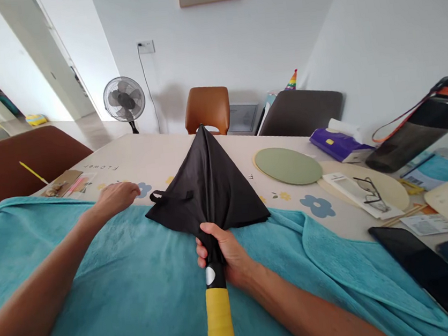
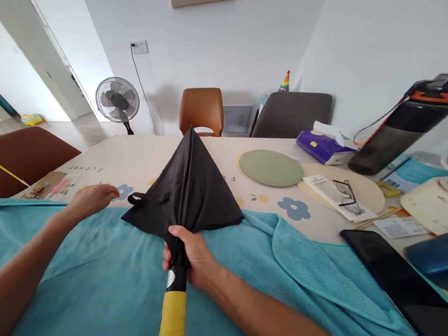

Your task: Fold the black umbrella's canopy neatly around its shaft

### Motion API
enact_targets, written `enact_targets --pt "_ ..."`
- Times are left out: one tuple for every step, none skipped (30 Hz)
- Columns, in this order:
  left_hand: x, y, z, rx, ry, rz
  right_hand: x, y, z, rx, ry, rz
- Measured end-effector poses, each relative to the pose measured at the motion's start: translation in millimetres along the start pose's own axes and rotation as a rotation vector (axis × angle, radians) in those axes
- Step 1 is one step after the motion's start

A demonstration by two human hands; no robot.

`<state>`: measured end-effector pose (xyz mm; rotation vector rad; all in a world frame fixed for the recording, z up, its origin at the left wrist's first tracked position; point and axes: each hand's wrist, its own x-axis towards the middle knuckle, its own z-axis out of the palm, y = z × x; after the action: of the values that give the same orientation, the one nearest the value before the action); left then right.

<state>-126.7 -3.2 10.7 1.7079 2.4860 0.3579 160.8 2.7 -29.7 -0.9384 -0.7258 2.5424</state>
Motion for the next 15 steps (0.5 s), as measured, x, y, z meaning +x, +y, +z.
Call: enact_targets --pt "-5.0 7.7 -3.3 -0.062 -0.041 0.051 -0.1 -0.3 0.1 -0.002 -0.003 0.005" --pt "-11.8 18.8 -7.2 -0.161 -0.122 0.135 -0.3 -0.7 0.3 -0.005 -0.003 0.009" --pt "-19.6 32.2 -10.7 -0.262 -0.235 0.229 -0.5 -1.2 0.6 -0.009 0.001 0.011" --pt "-27.8 46.7 -13.0 -0.331 -0.339 0.316 -0.8 -1.6 0.9 -0.013 0.008 0.012" --pt "-35.5 60.6 -13.5 -0.363 -0.407 0.408 -1.1 -2.0 1.2 -0.017 0.014 0.010" --pt "-41.9 72.6 -11.8 -0.376 -0.408 0.476 -1.3 -2.3 1.5 -0.019 0.018 0.009" --pt "-46.6 81.6 -7.9 -0.379 -0.374 0.507 -1.5 -2.4 1.6 -0.020 0.018 0.009" --pt "-49.0 87.0 -2.3 -0.371 -0.348 0.517 -1.5 -2.4 1.5 -0.019 0.015 0.010" --pt "-49.3 88.7 4.3 -0.354 -0.324 0.511 -1.5 -2.3 1.2 -0.016 0.009 0.011" --pt "-47.6 87.0 11.2 -0.325 -0.313 0.499 -1.5 -2.2 0.8 -0.014 0.003 0.013" --pt "-44.2 82.6 17.6 -0.286 -0.312 0.486 -1.4 -2.0 0.2 -0.011 -0.002 0.016" --pt "-39.8 76.4 22.8 -0.238 -0.309 0.472 -1.4 -1.9 -0.3 -0.008 -0.007 0.019" --pt "-35.1 69.5 26.6 -0.186 -0.302 0.455 -1.4 -1.8 -0.8 -0.007 -0.010 0.022" --pt "-30.6 62.8 28.8 -0.137 -0.293 0.432 -1.6 -1.9 -1.1 -0.005 -0.010 0.024" --pt "-26.9 57.2 29.4 -0.097 -0.286 0.404 -1.8 -2.1 -1.3 -0.003 -0.010 0.024"
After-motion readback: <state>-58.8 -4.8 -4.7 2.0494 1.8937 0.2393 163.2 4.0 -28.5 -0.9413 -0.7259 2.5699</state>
